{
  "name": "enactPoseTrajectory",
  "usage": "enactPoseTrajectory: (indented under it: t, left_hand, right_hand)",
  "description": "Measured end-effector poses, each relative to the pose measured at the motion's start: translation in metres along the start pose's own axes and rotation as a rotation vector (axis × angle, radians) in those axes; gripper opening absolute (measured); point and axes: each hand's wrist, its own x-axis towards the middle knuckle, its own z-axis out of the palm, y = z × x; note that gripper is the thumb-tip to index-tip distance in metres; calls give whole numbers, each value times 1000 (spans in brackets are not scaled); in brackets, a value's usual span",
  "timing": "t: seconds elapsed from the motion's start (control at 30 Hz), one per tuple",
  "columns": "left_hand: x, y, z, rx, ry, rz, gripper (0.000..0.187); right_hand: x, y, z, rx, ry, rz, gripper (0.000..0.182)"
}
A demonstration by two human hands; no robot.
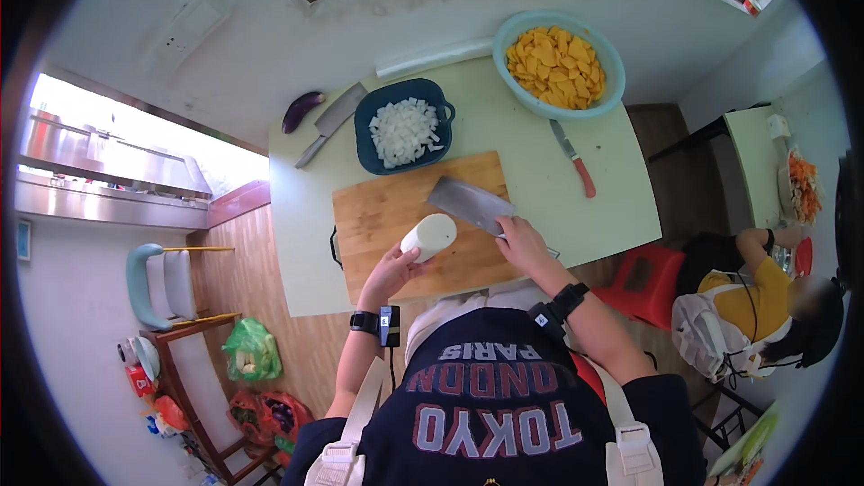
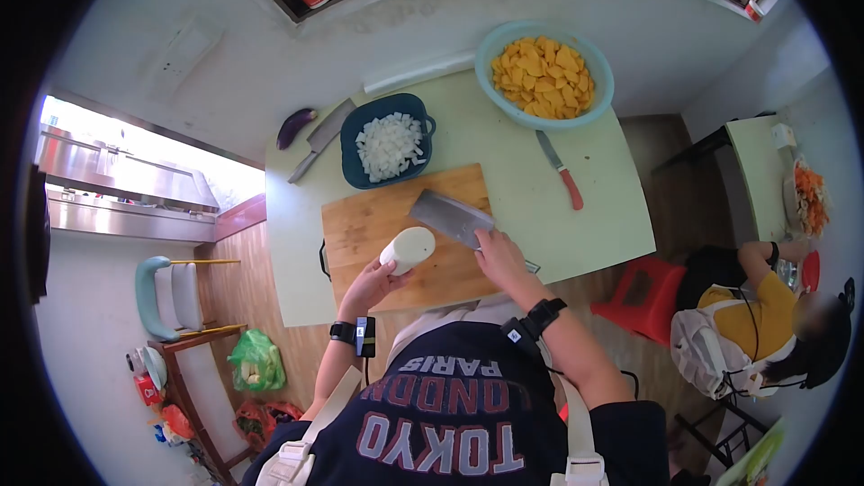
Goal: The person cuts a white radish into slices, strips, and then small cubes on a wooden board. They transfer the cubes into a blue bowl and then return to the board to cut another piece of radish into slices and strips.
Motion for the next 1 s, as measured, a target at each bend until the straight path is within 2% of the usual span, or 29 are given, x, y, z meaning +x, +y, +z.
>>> enactPoseTrajectory:
  t: [0.1,0.17,0.2,0.27,0.3,0.37,0.47,0.67,0.9,0.97,1.0]
  left_hand:
    - [-7,3,1,-31,-76,24,50]
    - [-8,3,0,44,-50,32,56]
    - [-10,4,3,43,-49,33,56]
    - [-14,6,8,-2,-62,82,60]
    - [-17,8,14,-8,-60,81,60]
    - [-19,18,24,-44,-64,115,57]
    - [-19,26,30,-27,-109,132,60]
    - [-14,35,41,-21,-138,165,59]
    - [-4,30,45,-12,-173,122,60]
    - [-3,29,45,4,-159,89,58]
    - [-1,29,44,6,-166,82,58]
  right_hand:
    - [7,10,14,34,-34,-10,24]
    - [8,10,15,-190,-93,-78,25]
    - [8,5,10,-189,-94,-80,25]
    - [7,-7,3,-6,-16,-171,25]
    - [9,-15,-4,-7,-21,-171,25]
    - [14,-33,-18,370,-256,-272,24]
    - [16,-51,-30,394,-190,-344,23]
    - [9,-52,-35,441,-93,-302,23]
    - [-4,-35,-39,439,-106,-270,17]
    - [-11,-29,-38,576,-127,-40,10]
    - [-16,-25,-38,575,-122,-31,10]
